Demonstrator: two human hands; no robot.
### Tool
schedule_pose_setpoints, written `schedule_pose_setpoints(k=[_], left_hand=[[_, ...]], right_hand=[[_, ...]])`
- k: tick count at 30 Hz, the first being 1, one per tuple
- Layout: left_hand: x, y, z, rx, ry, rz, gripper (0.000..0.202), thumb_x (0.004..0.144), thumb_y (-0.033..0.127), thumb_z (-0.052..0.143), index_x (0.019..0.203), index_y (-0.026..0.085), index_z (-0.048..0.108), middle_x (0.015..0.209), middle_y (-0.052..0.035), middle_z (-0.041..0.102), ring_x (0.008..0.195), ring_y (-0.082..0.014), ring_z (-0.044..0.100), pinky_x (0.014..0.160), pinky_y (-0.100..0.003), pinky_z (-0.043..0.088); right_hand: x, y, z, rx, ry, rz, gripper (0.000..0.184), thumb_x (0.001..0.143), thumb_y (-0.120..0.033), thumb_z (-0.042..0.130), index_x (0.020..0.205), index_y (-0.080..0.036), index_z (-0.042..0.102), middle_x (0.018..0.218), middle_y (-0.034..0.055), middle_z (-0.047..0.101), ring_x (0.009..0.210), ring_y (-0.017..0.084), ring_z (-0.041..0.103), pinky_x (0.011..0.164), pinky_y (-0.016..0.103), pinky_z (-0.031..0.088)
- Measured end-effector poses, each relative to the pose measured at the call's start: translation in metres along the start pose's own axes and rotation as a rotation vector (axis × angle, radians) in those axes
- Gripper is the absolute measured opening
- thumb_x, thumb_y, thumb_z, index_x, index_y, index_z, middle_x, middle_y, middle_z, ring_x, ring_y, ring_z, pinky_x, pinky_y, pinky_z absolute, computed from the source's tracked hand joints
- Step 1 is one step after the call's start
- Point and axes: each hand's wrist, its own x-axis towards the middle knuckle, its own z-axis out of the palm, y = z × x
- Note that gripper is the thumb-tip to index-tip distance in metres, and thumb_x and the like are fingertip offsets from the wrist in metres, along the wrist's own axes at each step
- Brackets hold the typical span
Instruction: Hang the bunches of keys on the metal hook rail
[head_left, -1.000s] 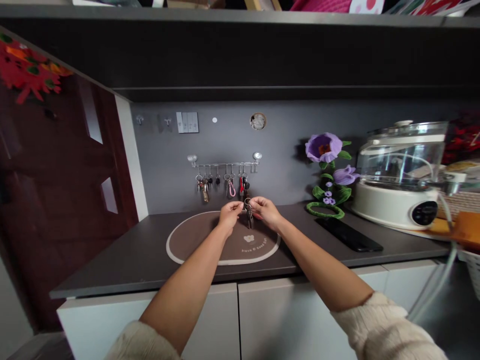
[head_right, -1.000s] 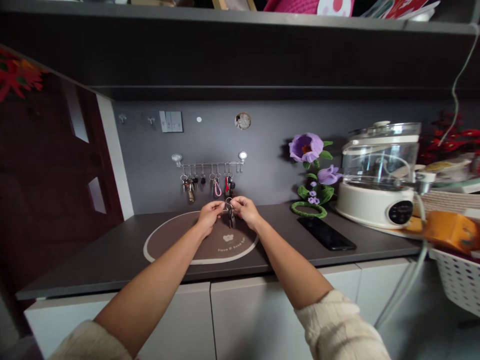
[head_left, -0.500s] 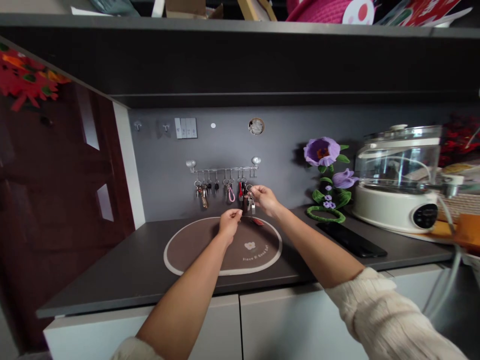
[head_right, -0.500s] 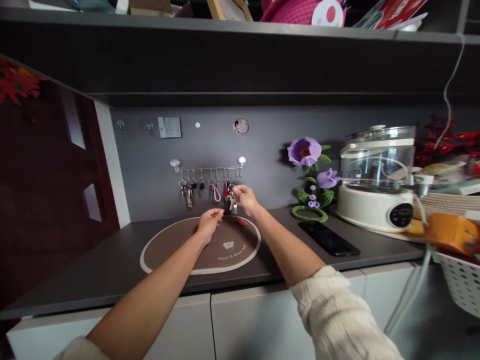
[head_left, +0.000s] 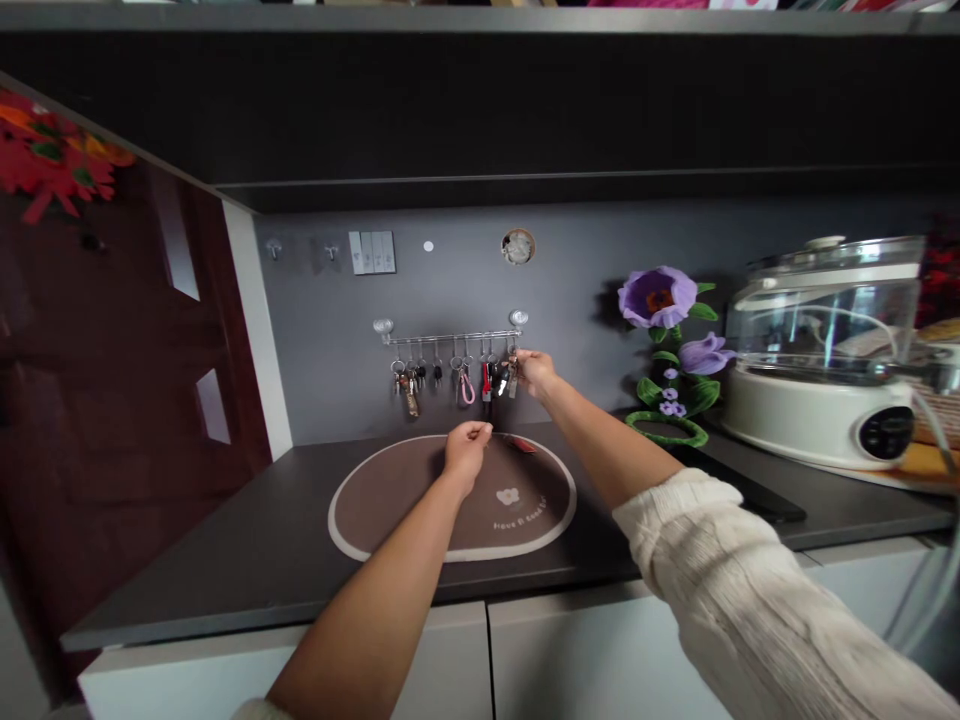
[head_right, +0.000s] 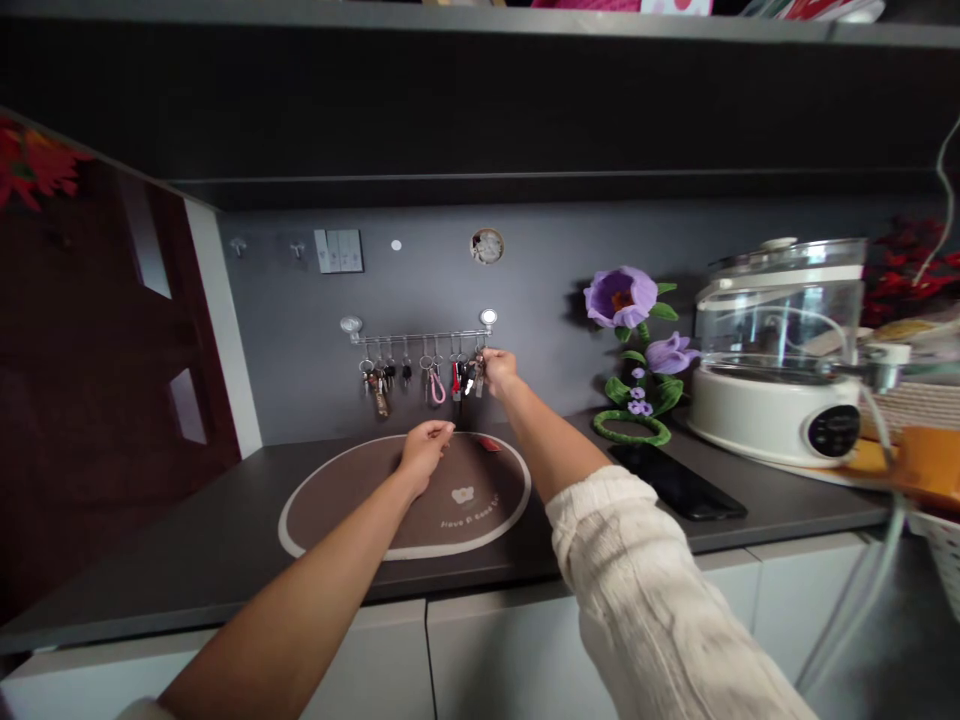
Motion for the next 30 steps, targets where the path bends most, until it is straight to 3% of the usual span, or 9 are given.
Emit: schedule_pose_setpoints(k=[10, 16, 30], left_hand=[[0.002, -0.004, 0.0, 0.0, -0.014, 0.015, 0.016, 0.062, 0.028, 0.06, 0.069, 0.013, 0.061, 0.057, 0.0, 0.054, 0.052, -0.0078, 0.044, 0.051, -0.02, 0.034], [0.004, -0.005, 0.0, -0.008, 0.0, 0.014, 0.018, 0.06, 0.03, 0.062, 0.069, 0.013, 0.061, 0.057, -0.0003, 0.055, 0.053, -0.0078, 0.045, 0.051, -0.02, 0.034], [0.005, -0.008, -0.001, 0.01, 0.011, 0.008, 0.018, 0.061, 0.03, 0.062, 0.068, 0.013, 0.061, 0.056, 0.0002, 0.054, 0.051, -0.0075, 0.044, 0.051, -0.02, 0.035]], right_hand=[[0.021, 0.01, 0.006, 0.125, 0.086, 0.094, 0.016, 0.078, -0.013, 0.044, 0.063, -0.017, 0.044, 0.045, -0.0029, 0.047, 0.043, 0.007, 0.046, 0.045, 0.02, 0.042], [0.027, 0.017, 0.004, 0.074, 0.128, 0.146, 0.01, 0.077, -0.014, 0.047, 0.068, -0.017, 0.047, 0.045, -0.0041, 0.048, 0.041, 0.007, 0.046, 0.046, 0.02, 0.043], [0.018, 0.027, -0.008, 0.009, 0.027, 0.077, 0.013, 0.075, -0.006, 0.043, 0.068, -0.015, 0.05, 0.042, -0.0046, 0.046, 0.035, 0.005, 0.037, 0.039, 0.018, 0.036]])
